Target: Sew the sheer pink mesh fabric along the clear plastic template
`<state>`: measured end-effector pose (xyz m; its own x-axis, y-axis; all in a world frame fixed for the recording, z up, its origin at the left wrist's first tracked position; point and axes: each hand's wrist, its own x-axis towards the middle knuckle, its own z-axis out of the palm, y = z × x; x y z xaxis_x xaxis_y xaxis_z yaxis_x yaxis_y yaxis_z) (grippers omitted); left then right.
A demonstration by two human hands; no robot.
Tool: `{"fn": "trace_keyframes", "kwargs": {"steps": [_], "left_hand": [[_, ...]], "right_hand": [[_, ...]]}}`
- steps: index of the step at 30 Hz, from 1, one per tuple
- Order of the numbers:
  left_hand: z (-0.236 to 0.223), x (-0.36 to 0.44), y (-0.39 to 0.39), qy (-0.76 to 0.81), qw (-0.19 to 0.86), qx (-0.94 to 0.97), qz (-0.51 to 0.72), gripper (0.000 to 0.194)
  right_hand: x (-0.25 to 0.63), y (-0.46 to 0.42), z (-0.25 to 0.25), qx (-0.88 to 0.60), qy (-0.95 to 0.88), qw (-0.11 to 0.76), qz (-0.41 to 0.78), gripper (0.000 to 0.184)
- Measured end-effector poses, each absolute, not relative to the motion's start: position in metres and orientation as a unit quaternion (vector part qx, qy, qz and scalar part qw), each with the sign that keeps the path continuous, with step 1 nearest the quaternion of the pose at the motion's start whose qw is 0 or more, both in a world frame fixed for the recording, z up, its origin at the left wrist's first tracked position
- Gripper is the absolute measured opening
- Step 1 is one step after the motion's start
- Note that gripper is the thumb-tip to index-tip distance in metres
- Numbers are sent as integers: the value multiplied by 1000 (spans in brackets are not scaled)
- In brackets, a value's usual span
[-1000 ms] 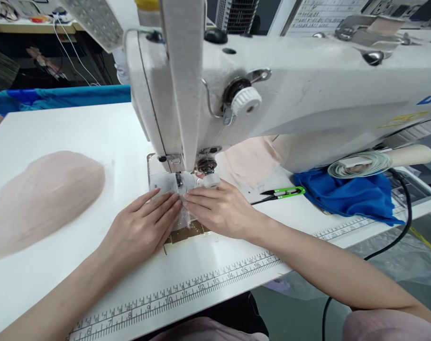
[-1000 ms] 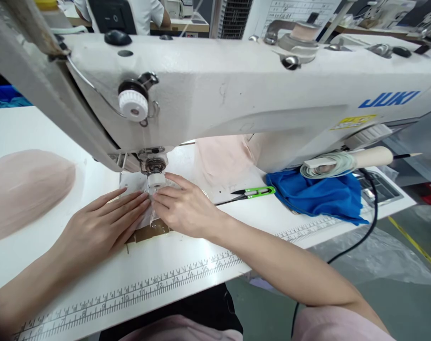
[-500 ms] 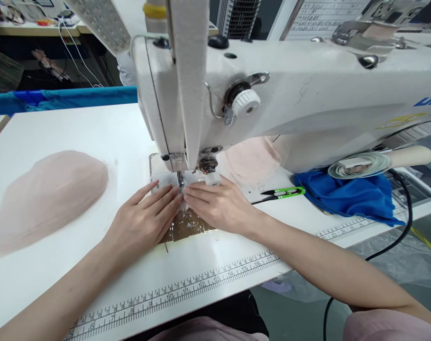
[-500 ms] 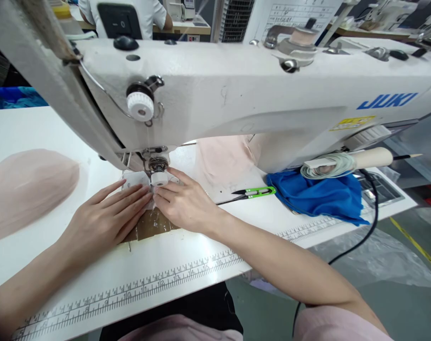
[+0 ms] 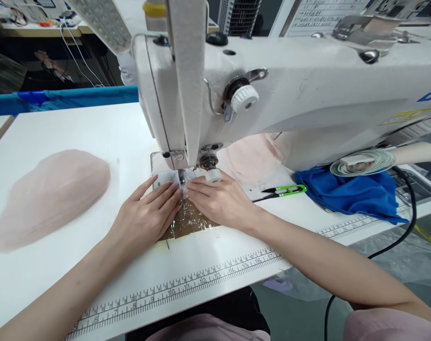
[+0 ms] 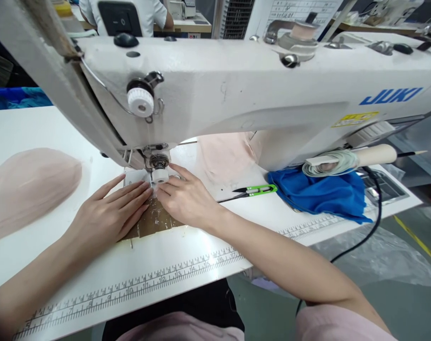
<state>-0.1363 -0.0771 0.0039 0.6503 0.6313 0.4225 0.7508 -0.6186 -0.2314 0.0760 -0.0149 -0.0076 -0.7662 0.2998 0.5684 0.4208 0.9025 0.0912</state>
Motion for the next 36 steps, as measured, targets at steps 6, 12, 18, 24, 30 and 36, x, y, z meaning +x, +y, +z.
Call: {"fn": "trace_keyframes", "kwargs": {"steps": [6,12,18,24,30,36], "left_hand": [[3,-136,-77,-412,183,-879,-157,33],[6,-135,-85,-413,190,-877,-158,32],[5,-135,-85,-420,189,-874,-156,31],[5,-136,-82,-430,184,-872,-148,33],[2,-139,-74,-451,163,-864,-153,42],[-1,-139,-69,-481,119,-854,-158,48]], "right_hand": [[77,-15,-9,-212,-935,269,-92,33],[80,-19,-8,-218,-931,281,-84,37],[80,-20,-9,-229,-930,269,-100,33],[77,-18,-7,-241,-930,251,-119,33],[76,-16,-6,-258,-930,230,-127,35],[79,-16,-4,-260,-931,230,-116,35]]}}
